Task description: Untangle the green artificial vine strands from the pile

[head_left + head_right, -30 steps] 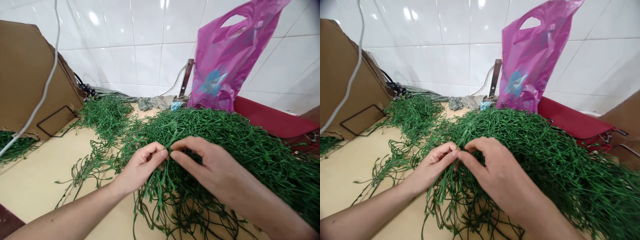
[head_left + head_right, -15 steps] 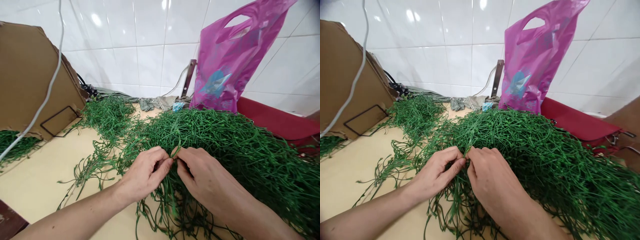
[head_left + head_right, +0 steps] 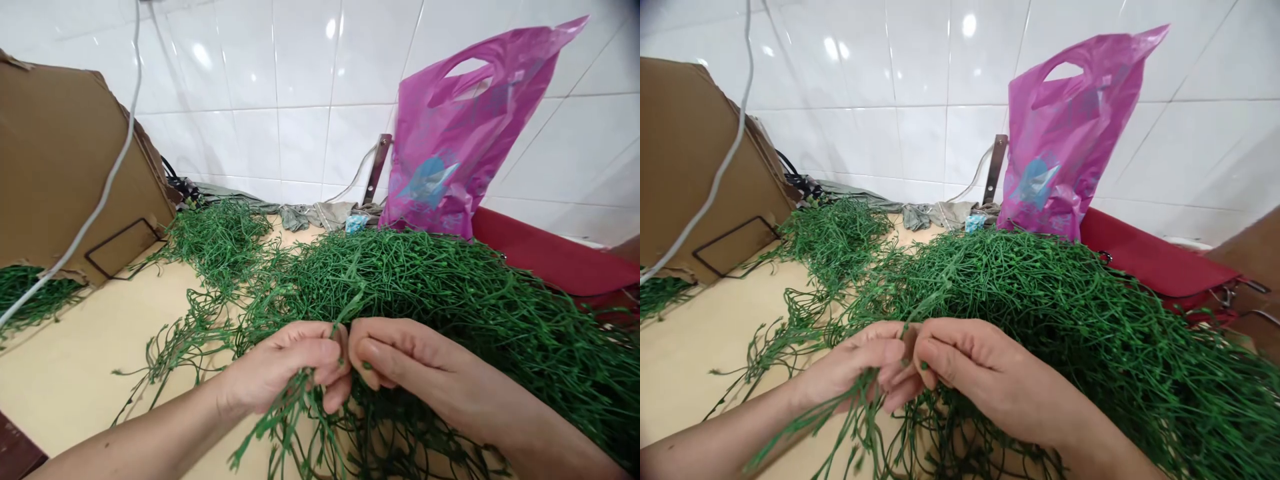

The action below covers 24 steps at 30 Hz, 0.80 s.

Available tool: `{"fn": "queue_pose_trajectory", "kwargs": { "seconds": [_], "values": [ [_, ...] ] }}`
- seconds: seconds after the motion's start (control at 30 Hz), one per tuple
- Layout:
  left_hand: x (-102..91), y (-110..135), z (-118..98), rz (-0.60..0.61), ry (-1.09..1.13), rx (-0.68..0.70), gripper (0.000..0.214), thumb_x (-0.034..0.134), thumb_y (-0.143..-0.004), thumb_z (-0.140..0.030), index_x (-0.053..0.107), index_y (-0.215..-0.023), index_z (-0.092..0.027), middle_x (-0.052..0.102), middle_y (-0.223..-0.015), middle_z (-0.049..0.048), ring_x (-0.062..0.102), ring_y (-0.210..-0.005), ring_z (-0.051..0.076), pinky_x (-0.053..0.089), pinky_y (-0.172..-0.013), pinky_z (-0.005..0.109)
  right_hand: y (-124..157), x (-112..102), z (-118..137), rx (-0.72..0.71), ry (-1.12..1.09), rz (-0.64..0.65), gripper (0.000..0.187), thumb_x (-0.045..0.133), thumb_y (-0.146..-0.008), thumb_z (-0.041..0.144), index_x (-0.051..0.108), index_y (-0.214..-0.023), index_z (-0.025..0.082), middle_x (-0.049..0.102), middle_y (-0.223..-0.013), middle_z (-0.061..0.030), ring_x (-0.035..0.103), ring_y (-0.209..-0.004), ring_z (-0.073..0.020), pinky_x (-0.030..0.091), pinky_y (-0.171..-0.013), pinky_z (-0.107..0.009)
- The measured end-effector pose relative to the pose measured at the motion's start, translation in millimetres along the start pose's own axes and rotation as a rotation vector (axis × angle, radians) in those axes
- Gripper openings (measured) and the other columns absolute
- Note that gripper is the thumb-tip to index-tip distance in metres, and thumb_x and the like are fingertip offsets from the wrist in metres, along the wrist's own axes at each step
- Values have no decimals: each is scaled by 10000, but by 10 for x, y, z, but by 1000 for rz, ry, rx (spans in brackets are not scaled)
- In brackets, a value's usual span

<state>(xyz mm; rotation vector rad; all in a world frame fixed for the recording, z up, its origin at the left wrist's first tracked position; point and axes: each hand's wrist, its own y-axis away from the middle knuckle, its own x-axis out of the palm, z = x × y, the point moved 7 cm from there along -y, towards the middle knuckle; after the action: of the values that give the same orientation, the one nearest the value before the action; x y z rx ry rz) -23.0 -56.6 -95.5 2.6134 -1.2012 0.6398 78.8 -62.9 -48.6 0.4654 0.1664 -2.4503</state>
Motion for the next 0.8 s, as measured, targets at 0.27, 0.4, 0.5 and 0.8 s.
{"fn": "queue_pose_trajectory", "kwargs": {
  "seconds": [0.27,0.4,0.5,0.8],
  "values": [
    [-206,-59,-75,-179,-9,154,381,630,-930,-435,595,-685,-146,547,-709,2,530,-606,101,357,-616,252,140,-285,100,32,328,-133,413,449,-990,515,621,-726,246,582,-644,5,536,-590,-152,452,-547,-256],
    [-358,-46,-51,-340,-79,146,331,701,-878,-472,686,-770,-160,621,-756,2,506,-676,99,366,-685,239,288,-634,114,-63,714,-383,186,557,-926,378,694,-844,283,698,-802,-29,634,-713,-215,497,-662,-333],
    [-422,-32,-24,-418,-91,124,345,792,-775,-511,734,-786,-171,673,-847,18,498,-719,104,373,-697,235,402,-740,243,-192,902,-631,109,594,-892,330,692,-918,291,721,-946,-60,646,-854,-267,483,-800,-406],
    [-464,-44,-17,-482,-47,160,306,888,-683,-410,739,-793,-167,645,-723,-20,514,-652,74,392,-641,200,69,-112,147,12,480,-405,163,529,-957,319,662,-881,261,727,-874,-16,666,-770,-178,515,-692,-285]
  ]
}}
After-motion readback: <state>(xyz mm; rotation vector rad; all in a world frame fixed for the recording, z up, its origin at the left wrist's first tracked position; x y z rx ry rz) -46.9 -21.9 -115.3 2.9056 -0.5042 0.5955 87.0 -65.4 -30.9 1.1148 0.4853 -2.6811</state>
